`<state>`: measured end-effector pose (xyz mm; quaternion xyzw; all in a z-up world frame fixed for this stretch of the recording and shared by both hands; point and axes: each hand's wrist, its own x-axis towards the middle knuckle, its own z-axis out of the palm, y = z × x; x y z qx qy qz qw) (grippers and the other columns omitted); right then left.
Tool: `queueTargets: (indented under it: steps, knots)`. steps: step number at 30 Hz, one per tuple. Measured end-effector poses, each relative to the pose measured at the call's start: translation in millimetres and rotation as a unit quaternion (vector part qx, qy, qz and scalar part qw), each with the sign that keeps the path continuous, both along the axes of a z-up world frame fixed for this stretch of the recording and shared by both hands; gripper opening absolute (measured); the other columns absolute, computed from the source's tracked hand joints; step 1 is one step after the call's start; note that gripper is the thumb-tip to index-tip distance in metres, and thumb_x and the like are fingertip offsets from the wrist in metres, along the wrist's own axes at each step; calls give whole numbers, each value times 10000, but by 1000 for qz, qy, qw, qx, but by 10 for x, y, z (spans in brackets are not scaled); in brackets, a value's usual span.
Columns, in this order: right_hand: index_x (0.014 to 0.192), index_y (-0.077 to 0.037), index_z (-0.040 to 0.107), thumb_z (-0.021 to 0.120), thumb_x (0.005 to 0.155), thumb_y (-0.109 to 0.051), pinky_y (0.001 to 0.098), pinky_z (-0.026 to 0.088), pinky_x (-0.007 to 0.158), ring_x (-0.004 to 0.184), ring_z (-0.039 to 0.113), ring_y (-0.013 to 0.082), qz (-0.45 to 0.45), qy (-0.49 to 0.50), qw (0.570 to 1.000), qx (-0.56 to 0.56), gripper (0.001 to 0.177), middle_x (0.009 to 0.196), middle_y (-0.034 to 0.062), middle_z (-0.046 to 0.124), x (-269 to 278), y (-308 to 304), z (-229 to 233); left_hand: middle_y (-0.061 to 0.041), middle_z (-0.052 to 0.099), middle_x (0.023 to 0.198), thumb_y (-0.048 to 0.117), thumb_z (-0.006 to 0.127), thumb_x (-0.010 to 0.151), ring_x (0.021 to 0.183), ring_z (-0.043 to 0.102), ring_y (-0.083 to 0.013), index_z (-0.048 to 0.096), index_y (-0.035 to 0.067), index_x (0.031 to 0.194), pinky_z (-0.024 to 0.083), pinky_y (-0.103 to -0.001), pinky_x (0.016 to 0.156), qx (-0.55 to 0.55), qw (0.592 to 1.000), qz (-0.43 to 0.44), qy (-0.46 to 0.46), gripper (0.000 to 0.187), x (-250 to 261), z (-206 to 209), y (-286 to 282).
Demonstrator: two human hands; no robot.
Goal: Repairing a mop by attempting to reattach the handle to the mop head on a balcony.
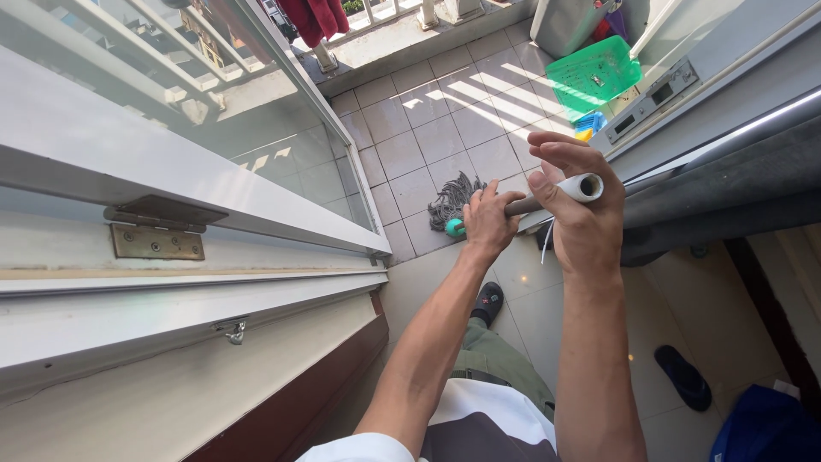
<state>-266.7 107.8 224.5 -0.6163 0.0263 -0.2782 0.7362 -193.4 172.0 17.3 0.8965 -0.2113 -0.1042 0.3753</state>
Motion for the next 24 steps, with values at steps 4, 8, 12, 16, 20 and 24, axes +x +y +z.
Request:
queueTargets:
  steps: [4, 8, 12, 16, 20, 24]
  knots:
    - [1209, -69, 665, 747, 936, 64, 397, 478, 1199, 1324, 606, 235, 19, -20, 999, 32, 315, 1350, 135, 659, -34, 154, -63, -155, 498, 1532, 168, 772, 785, 1384, 432, -479, 756, 329, 1169, 305, -659, 1132, 13, 1000, 2, 2, 417, -26, -96, 217]
    - [1208, -71, 670, 751, 946, 47, 373, 484, 1159, 1295, 614, 248, 27, -5, 998, 60, 299, 1344, 151, 665, -51, 323, -163, -154, 512, 1516, 195, 773, 814, 1388, 438, -470, 775, 323, 1122, 307, -660, 1132, 31, 999, 14, 4, 333, -28, -179, 478]
    - [1207, -71, 673, 747, 957, 28, 386, 501, 1165, 1290, 626, 256, 36, 7, 998, 55, 279, 1343, 157, 670, -87, 502, -233, -152, 517, 1510, 209, 781, 795, 1380, 448, -458, 773, 316, 1109, 349, -618, 1112, 44, 999, 20, 6, 332, -77, -254, 756]
    - [1198, -72, 675, 750, 950, 20, 383, 505, 1143, 1276, 632, 258, 38, 20, 997, 62, 275, 1330, 157, 673, -113, 695, -254, -149, 514, 1515, 217, 782, 808, 1373, 456, -445, 775, 327, 1106, 369, -594, 1107, 56, 998, 33, 11, 318, -117, -348, 961]
    - [1192, -75, 675, 752, 946, 14, 390, 492, 1167, 1297, 619, 259, 65, 8, 996, 63, 273, 1341, 157, 668, -136, 899, -242, -141, 523, 1510, 212, 793, 789, 1370, 458, -439, 779, 319, 1091, 363, -587, 1111, 56, 997, 49, 13, 321, -145, -342, 1154]
    - [1187, -77, 674, 756, 950, 14, 436, 461, 1188, 1305, 608, 260, 71, 2, 996, 51, 267, 1356, 150, 664, -177, 1077, -251, -137, 525, 1514, 185, 772, 792, 1374, 459, -442, 782, 307, 1088, 368, -583, 1107, 52, 997, 51, -3, 320, -191, -342, 1310]
